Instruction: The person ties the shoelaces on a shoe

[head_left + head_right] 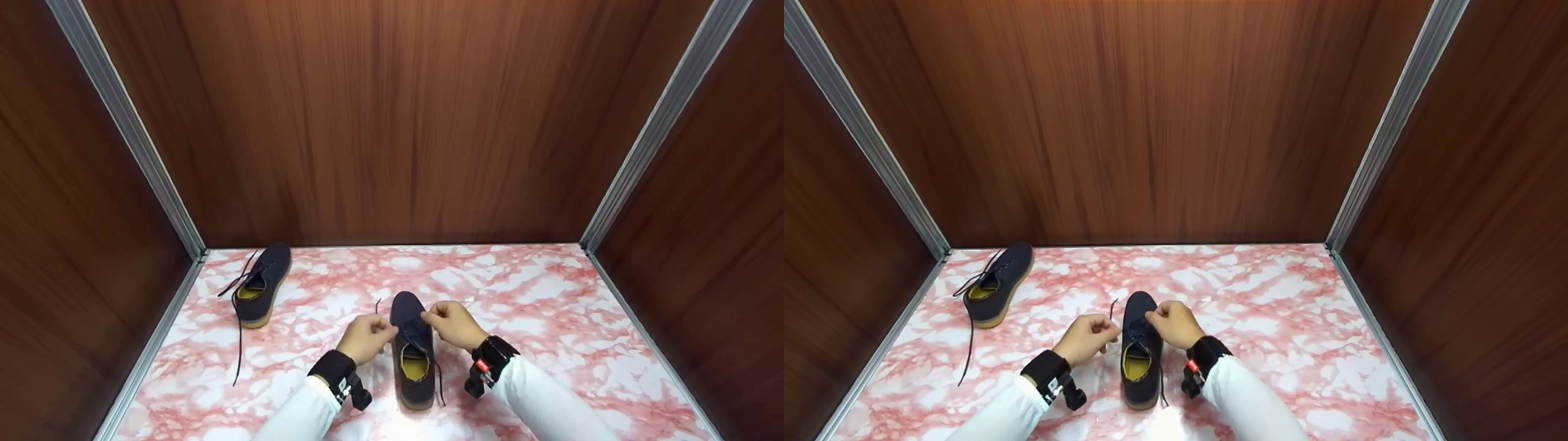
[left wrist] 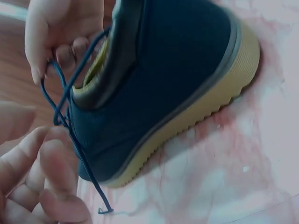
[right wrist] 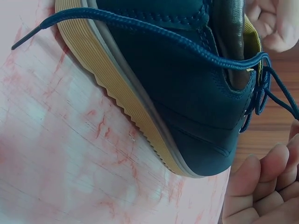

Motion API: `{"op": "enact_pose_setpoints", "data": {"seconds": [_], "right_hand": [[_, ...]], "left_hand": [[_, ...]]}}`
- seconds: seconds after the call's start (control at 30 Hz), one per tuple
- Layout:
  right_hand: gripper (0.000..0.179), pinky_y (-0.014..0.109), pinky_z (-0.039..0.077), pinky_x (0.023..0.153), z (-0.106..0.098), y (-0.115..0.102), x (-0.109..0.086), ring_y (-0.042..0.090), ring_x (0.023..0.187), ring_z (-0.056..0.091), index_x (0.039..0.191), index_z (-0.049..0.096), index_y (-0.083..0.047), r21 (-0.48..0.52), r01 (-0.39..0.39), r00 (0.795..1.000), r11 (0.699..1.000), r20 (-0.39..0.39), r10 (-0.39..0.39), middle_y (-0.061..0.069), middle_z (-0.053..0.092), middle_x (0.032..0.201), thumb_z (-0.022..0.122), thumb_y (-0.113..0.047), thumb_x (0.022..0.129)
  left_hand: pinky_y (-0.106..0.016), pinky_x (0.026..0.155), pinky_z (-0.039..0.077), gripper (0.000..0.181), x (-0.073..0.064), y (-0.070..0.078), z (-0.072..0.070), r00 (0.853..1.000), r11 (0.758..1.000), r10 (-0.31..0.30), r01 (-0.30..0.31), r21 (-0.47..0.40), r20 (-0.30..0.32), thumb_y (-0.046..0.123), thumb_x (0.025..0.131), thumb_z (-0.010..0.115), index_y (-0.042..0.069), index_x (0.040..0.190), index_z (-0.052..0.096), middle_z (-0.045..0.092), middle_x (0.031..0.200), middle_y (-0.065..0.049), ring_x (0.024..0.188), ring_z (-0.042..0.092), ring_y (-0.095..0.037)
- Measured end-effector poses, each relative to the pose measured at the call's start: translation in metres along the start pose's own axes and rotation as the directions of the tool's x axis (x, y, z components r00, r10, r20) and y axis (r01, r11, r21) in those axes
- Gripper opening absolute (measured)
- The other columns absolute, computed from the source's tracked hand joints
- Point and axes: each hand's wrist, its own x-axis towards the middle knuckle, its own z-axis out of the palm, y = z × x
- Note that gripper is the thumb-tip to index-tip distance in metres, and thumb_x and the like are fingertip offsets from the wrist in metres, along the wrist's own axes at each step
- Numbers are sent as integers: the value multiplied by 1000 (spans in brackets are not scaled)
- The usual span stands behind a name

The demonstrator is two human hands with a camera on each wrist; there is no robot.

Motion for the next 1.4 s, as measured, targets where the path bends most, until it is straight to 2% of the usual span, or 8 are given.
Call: {"op": "enact_pose_setpoints", "data": {"seconds": [0.13, 0.37, 0.63, 0.77, 0.9, 1.03, 1.17, 1.4], "right_hand": [[32, 20, 31, 47, 0, 2, 0, 5, 47, 42, 73, 60, -5, -10, 2, 1000, 1000, 2, -2, -11, 44, 54, 68, -22, 99], [32, 20, 30, 47, 1, 2, 1, 4, 47, 42, 71, 58, -10, 1, -5, 1000, 1000, 2, 5, -10, 44, 56, 68, -23, 98], [31, 20, 31, 47, -1, 0, 0, 5, 48, 42, 71, 60, -9, -13, -13, 1000, 1000, 0, 13, -10, 45, 57, 68, -23, 98], [33, 20, 33, 47, -2, 0, 1, 6, 48, 43, 73, 61, -2, -25, -10, 1000, 1000, -9, 10, -10, 47, 58, 68, -23, 98], [35, 19, 34, 47, -3, 0, 1, 5, 49, 44, 76, 64, 3, -38, -5, 1000, 999, -16, 5, -10, 48, 58, 68, -23, 97], [34, 19, 34, 48, -3, -2, 1, 4, 49, 45, 76, 67, 4, -50, -12, 999, 999, -31, 10, -11, 49, 58, 69, -23, 96], [34, 19, 34, 48, -4, -5, 2, 4, 50, 45, 77, 69, 4, -57, -26, 999, 998, -40, 24, -10, 51, 58, 70, -24, 96], [34, 19, 32, 48, -4, -11, 5, 5, 53, 45, 67, 68, -3, -55, -22, 998, 998, -64, 19, -10, 51, 57, 72, -24, 95]], "left_hand": [[-22, 53, 46, 28, 8, -1, 3, 999, 999, -38, 39, 29, -35, 30, 100, 70, 8, 82, 70, 73, 80, -17, 55, 56, -9], [-22, 51, 41, 27, 16, 0, 14, 999, 992, -29, 34, 122, -42, 28, 95, 72, 11, 75, 68, 54, 60, 10, 53, 50, -7], [-21, 57, 43, 22, 15, 5, 16, 1000, 995, -5, 5, 102, -7, 20, 92, 73, 7, 76, 69, 53, 66, 10, 61, 51, -7], [-21, 57, 46, 22, 13, 5, 15, 999, 997, -14, 11, 82, 40, 22, 92, 75, 6, 79, 70, 56, 67, 9, 60, 53, -6], [-20, 54, 46, 18, 15, 3, 15, 999, 999, -30, 29, 44, 35, 20, 89, 79, 4, 87, 69, 59, 69, 7, 57, 54, -6], [-22, 59, 50, 29, 17, 2, 17, 1000, 999, 5, -5, 37, 8, 20, 85, 84, 3, 103, 68, 67, 85, -2, 68, 58, -8], [-23, 72, 52, 44, 18, 1, 20, 997, 989, 81, -80, 127, 1, 26, 81, 89, 5, 115, 71, 71, 98, -9, 80, 61, -12], [-22, 72, 52, 40, 20, -1, 24, 983, 960, 176, -162, 228, -43, 28, 82, 89, 4, 112, 77, 72, 97, -8, 78, 62, -10]]}}
